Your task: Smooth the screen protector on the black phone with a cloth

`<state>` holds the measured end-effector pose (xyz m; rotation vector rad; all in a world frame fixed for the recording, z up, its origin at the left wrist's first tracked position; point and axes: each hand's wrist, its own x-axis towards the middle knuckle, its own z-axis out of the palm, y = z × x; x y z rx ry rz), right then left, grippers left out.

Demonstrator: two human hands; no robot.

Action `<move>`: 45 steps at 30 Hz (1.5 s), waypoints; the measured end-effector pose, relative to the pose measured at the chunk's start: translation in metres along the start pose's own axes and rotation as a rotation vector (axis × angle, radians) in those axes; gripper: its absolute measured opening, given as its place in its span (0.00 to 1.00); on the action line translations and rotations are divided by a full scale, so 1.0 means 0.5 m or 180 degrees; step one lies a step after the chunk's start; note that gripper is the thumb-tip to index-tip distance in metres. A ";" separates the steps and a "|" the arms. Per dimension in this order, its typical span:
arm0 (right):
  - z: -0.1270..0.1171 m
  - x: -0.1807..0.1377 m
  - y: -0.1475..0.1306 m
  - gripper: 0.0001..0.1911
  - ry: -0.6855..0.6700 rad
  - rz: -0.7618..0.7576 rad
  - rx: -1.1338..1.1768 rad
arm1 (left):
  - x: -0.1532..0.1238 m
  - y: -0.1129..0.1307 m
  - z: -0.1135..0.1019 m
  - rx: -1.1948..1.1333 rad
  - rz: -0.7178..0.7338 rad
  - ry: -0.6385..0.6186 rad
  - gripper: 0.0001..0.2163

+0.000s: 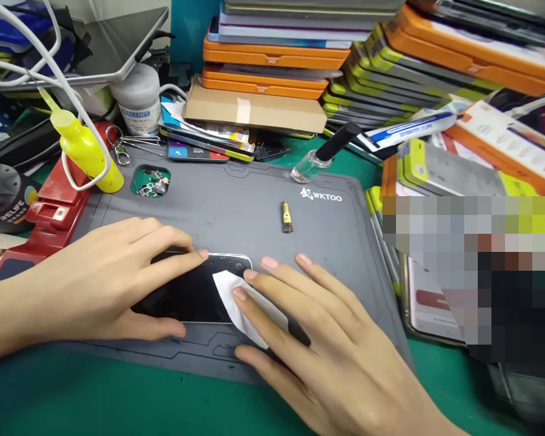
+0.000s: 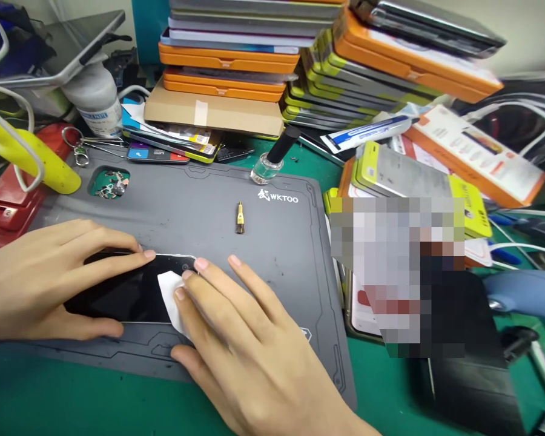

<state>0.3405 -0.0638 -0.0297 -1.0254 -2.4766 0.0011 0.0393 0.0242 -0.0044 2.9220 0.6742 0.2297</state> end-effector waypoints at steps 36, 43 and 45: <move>-0.020 -0.003 0.013 0.21 -0.0375 -0.0177 0.0026 | -0.002 -0.002 -0.007 -0.0132 0.0115 0.0087 0.24; 0.015 -0.005 0.057 0.16 0.0161 0.0209 -0.0167 | -0.002 -0.005 -0.007 -0.0018 0.0163 0.0052 0.24; 0.017 -0.002 0.072 0.17 0.0252 0.0377 -0.0083 | -0.001 -0.006 -0.009 -0.0008 0.0191 0.0061 0.24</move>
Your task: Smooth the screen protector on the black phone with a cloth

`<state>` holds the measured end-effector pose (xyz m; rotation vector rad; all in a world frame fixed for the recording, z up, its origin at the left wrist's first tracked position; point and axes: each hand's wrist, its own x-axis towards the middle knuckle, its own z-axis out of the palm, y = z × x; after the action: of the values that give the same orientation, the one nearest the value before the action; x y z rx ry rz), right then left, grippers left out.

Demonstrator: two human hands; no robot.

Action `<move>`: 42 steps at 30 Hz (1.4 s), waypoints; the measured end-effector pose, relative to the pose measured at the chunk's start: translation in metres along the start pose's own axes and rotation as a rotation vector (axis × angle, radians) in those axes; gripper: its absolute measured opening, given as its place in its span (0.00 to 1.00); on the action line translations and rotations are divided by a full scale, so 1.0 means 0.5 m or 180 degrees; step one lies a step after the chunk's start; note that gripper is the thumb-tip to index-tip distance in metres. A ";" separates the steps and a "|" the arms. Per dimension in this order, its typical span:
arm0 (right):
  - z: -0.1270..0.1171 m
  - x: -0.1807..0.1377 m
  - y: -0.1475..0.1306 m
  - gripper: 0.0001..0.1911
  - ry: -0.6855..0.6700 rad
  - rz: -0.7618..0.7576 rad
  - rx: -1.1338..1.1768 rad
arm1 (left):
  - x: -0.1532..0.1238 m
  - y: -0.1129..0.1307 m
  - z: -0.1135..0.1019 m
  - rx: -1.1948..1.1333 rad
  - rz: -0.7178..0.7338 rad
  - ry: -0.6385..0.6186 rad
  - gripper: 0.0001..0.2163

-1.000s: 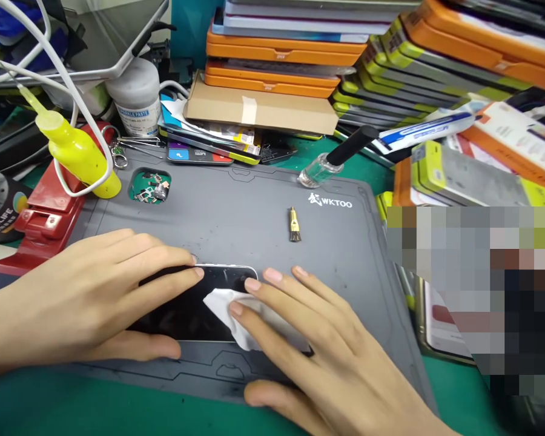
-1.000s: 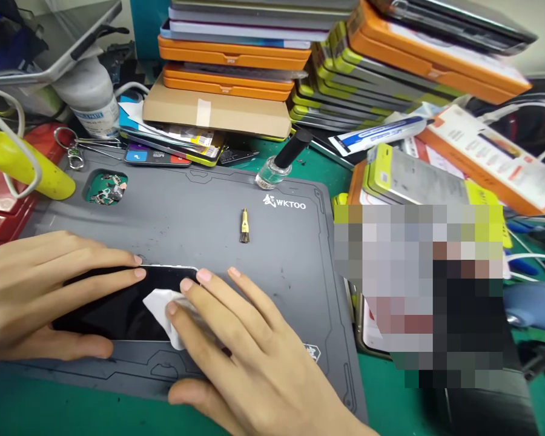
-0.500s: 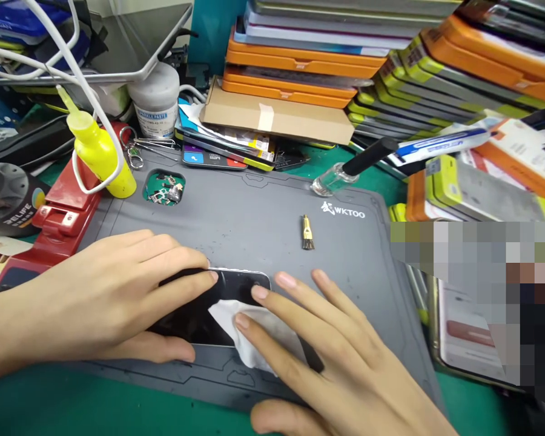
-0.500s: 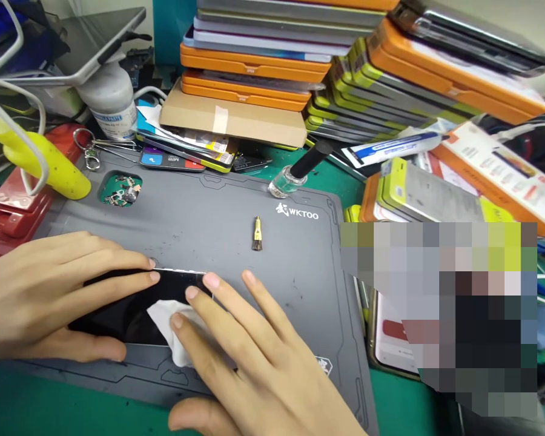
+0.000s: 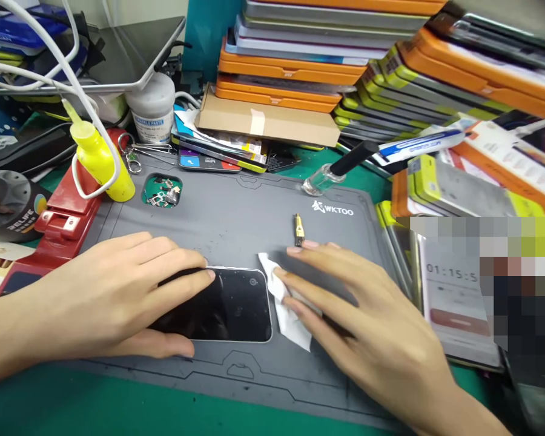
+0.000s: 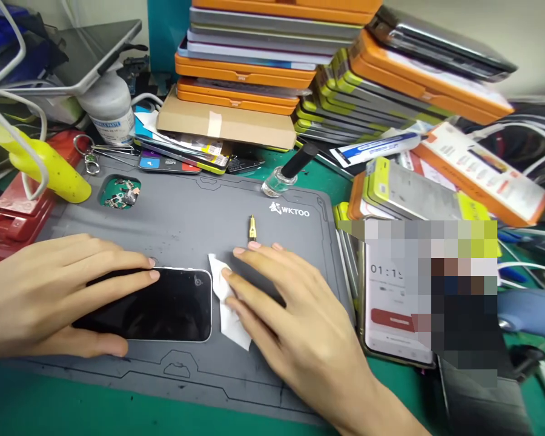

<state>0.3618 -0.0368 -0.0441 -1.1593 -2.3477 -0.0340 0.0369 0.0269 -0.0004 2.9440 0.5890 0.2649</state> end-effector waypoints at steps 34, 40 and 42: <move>-0.034 -0.020 -0.042 0.17 -0.0332 -0.0661 0.0392 | -0.027 -0.016 0.024 0.0108 -0.0009 0.0204 0.22; -0.038 -0.033 -0.055 0.17 -0.0369 -0.0563 0.0517 | -0.022 -0.017 0.022 0.0296 0.0131 0.0281 0.23; -0.037 -0.031 -0.051 0.17 -0.0440 -0.0496 0.0591 | -0.020 -0.017 0.020 0.0337 0.0136 0.0263 0.23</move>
<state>0.3586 -0.0685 -0.0302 -0.9143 -2.4966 0.2118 0.0267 0.0296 -0.0132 3.0629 0.5679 0.3729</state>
